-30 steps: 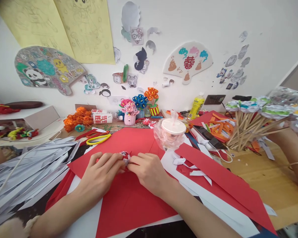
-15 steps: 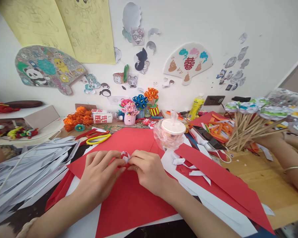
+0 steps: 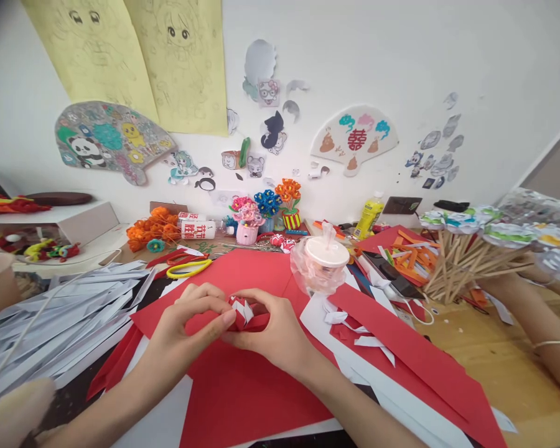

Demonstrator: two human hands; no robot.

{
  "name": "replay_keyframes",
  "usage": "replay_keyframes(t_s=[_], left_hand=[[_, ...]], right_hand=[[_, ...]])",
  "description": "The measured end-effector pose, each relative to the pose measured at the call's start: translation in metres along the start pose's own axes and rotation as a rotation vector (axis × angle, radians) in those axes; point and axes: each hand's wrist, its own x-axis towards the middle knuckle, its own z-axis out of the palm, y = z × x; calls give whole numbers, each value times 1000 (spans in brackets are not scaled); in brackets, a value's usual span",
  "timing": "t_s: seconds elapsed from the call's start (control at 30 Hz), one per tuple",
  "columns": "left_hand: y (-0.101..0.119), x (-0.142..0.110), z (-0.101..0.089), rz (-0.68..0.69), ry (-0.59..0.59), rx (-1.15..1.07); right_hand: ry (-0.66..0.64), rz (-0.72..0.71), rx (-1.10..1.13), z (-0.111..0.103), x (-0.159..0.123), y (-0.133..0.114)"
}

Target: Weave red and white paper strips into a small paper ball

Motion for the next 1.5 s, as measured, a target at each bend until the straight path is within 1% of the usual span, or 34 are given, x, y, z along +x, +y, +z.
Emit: replay_keyframes(t_s=[0.07,0.2,0.33,0.4,0.47,0.53,0.63,0.77,0.8,0.93,1.03,1.13,1.23,1.4,1.5], left_hand=[[1,0,-2,-33,-5,-35],[0,0,-2,-31,38,-45],[0,0,-1,-37,54,-105],[0,-1,-1,-28,30,-151],[-2,0,-2,-7,-24,-193],[-4,0,-4,33,-69,-228],[-7,1,-8,96,-81,-271],[-9,-1,-10,149,-120,-321],[-9,-1,-10,160,-135,-334],[-8,-3,-11,200,-180,-344],[-7,-3,-11,207,-165,-281],[-5,-3,-12,184,-132,-202],[-4,-3,-13,142,-126,-145],[-4,-4,-11,120,-121,-159],[-3,-5,-9,119,-107,-198]], right_hand=[[-8,-2,26,-1,0,0],[-67,-35,36,-3,-1,-2],[-31,-73,10,-3,-2,-5],[-17,-70,-1,-4,-2,-6],[-27,-45,24,-6,-2,-4],[-86,5,108,-10,-1,-2],[-213,78,317,-17,2,1],[-249,91,544,-22,5,3],[-277,108,592,-23,5,3],[-433,242,744,-23,3,9],[-454,279,759,-24,2,14],[-446,242,728,-25,2,15],[-454,209,690,-25,2,12],[-476,216,673,-25,2,7],[-501,197,701,-25,1,5]])
